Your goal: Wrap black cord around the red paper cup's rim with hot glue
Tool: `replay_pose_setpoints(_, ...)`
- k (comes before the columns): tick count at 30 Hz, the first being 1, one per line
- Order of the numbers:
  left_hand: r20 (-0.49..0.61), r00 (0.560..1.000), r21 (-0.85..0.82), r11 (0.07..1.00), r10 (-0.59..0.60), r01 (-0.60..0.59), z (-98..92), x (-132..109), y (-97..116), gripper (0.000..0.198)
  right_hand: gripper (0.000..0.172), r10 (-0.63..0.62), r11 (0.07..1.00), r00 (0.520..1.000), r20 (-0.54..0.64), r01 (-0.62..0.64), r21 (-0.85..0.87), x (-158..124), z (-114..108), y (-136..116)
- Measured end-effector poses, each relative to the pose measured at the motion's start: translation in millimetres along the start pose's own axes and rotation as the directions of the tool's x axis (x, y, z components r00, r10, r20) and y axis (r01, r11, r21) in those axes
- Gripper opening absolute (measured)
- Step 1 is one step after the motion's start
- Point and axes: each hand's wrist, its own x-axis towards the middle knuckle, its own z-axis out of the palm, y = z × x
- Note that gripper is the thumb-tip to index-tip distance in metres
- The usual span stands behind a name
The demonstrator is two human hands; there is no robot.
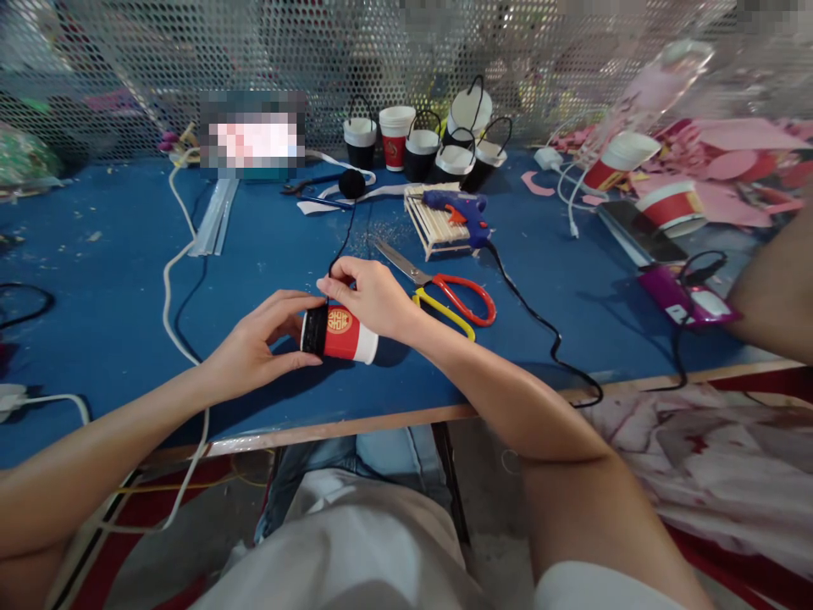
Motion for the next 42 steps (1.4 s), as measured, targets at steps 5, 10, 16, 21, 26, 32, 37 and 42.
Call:
replay_pose_setpoints(5,0.014,0.996,-0.062,0.994,-0.084,0.085,-3.0,3.5,4.2,0.06,0.025,0.007,0.999,1.0,0.006,-0.007,-0.049,-0.6,-0.4,-3.6)
replay_pose_setpoints(10,0.07,0.985,-0.071,0.985,-0.155,0.16,-9.5,10.8,13.4,0.044,0.023,0.038,0.993,0.999,0.021,-0.035,-0.116,-0.4,-2.5,-6.3)
replay_pose_setpoints(16,0.007,0.993,-0.057,0.991,-0.121,0.121,-5.4,10.0,9.8,0.051,0.023,0.04,0.991,0.999,0.026,-0.037,-0.125,-1.1,-4.7,-7.7)
replay_pose_setpoints(21,-0.026,0.996,-0.051,0.995,-0.09,0.089,-0.3,2.9,3.0,0.054,0.021,0.041,0.99,0.999,0.031,-0.037,-0.137,-3.4,-4.5,-12.7)
replay_pose_setpoints(26,-0.033,0.998,0.006,0.999,-0.05,0.05,0.5,0.7,2.6,0.055,0.021,0.04,0.988,0.998,0.038,-0.034,-0.149,-4.4,-3.3,-13.7)
replay_pose_setpoints(32,-0.046,0.998,0.026,0.999,-0.036,0.038,1.9,1.0,3.7,0.054,0.021,0.039,0.983,0.999,0.026,-0.033,-0.179,-5.7,-3.3,-15.1)
replay_pose_setpoints(37,-0.061,0.997,0.025,0.999,-0.039,0.041,2.8,0.3,2.5,0.056,0.021,0.028,0.981,0.999,0.025,-0.023,-0.192,-7.1,-3.2,-15.9)
replay_pose_setpoints(42,-0.076,0.997,0.046,0.999,-0.009,0.012,4.0,-0.4,1.7,0.055,0.02,0.008,0.98,1.0,0.017,-0.005,-0.199,-8.1,-3.4,-16.1)
